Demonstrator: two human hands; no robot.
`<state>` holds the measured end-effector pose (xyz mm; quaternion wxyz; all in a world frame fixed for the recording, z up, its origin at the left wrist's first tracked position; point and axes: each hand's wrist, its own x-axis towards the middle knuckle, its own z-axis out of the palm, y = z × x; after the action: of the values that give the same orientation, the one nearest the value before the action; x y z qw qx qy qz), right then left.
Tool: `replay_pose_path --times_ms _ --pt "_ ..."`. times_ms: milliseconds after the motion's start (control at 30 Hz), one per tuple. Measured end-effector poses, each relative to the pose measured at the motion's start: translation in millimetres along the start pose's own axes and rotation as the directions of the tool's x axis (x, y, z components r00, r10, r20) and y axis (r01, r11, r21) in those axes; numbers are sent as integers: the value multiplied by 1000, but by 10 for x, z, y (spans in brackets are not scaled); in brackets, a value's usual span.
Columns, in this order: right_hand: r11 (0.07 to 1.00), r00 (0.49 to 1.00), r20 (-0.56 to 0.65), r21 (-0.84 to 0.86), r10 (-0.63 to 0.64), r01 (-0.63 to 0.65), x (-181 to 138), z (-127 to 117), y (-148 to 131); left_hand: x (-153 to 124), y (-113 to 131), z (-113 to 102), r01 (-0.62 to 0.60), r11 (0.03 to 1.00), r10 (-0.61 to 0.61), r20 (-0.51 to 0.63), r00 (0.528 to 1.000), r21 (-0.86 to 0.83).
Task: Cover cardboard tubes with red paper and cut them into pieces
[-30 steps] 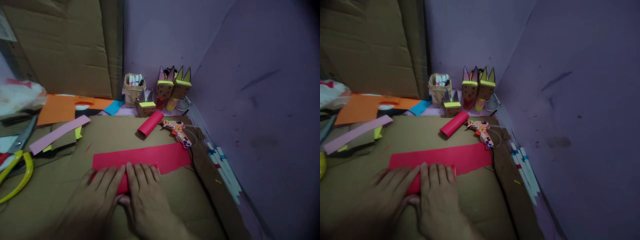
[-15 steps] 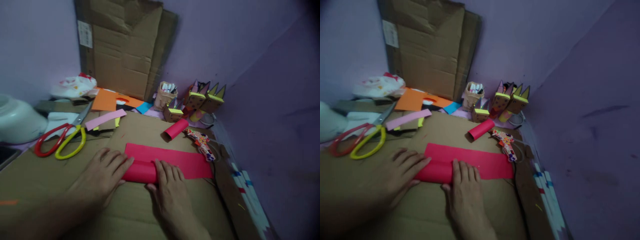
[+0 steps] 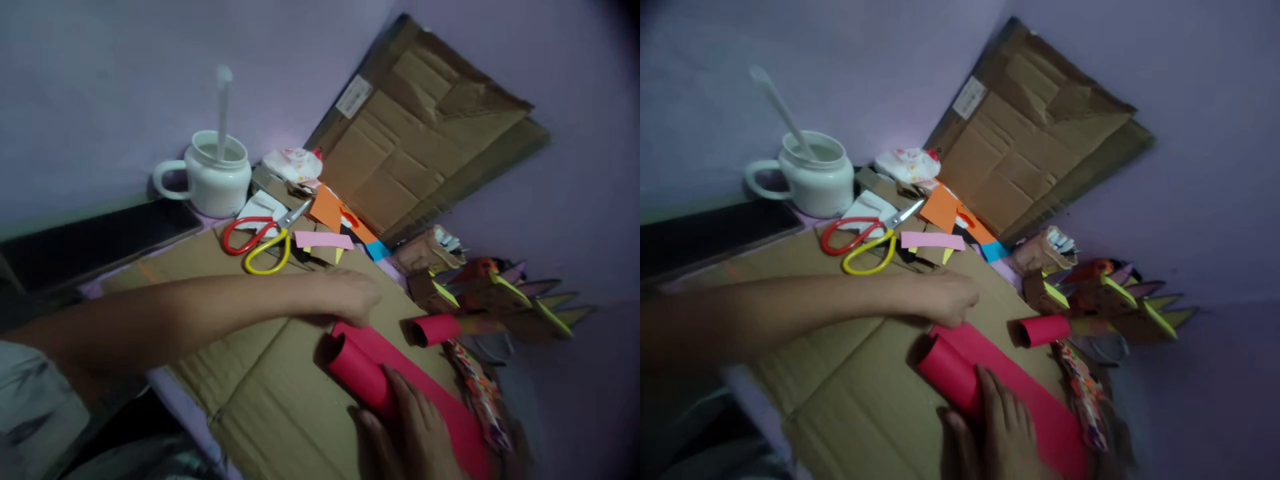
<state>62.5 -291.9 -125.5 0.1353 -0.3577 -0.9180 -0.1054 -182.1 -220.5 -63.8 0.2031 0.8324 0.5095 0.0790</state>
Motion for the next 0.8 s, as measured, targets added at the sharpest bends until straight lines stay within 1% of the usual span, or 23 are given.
replay_pose_path --times_ms 67,167,300,400,500,567,733,800 --pt "999 998 49 18 -39 38 16 8 70 45 -14 55 -13 1000 13 7 1000 3" --pt "998 994 96 45 -46 42 44 3 95 40 -31 124 -35 999 35 4 999 13" --pt "998 997 67 63 -34 29 70 9 60 54 -63 180 -79 997 79 1 997 11" --pt "997 999 48 69 -23 20 69 51 68 91 -78 212 -87 996 87 -8 996 4" --pt "993 997 -7 87 -76 76 61 88 101 103 -72 227 -89 996 89 -22 996 4" --pt "992 997 -27 98 -78 80 61 88 106 97 -61 223 -88 996 88 -14 996 5" --pt "998 999 34 55 -34 32 79 24 22 102 -68 206 -65 998 65 2 998 -2" --pt "998 999 43 62 10 -13 88 4 -33 95 -75 195 -46 999 46 -12 999 -5"
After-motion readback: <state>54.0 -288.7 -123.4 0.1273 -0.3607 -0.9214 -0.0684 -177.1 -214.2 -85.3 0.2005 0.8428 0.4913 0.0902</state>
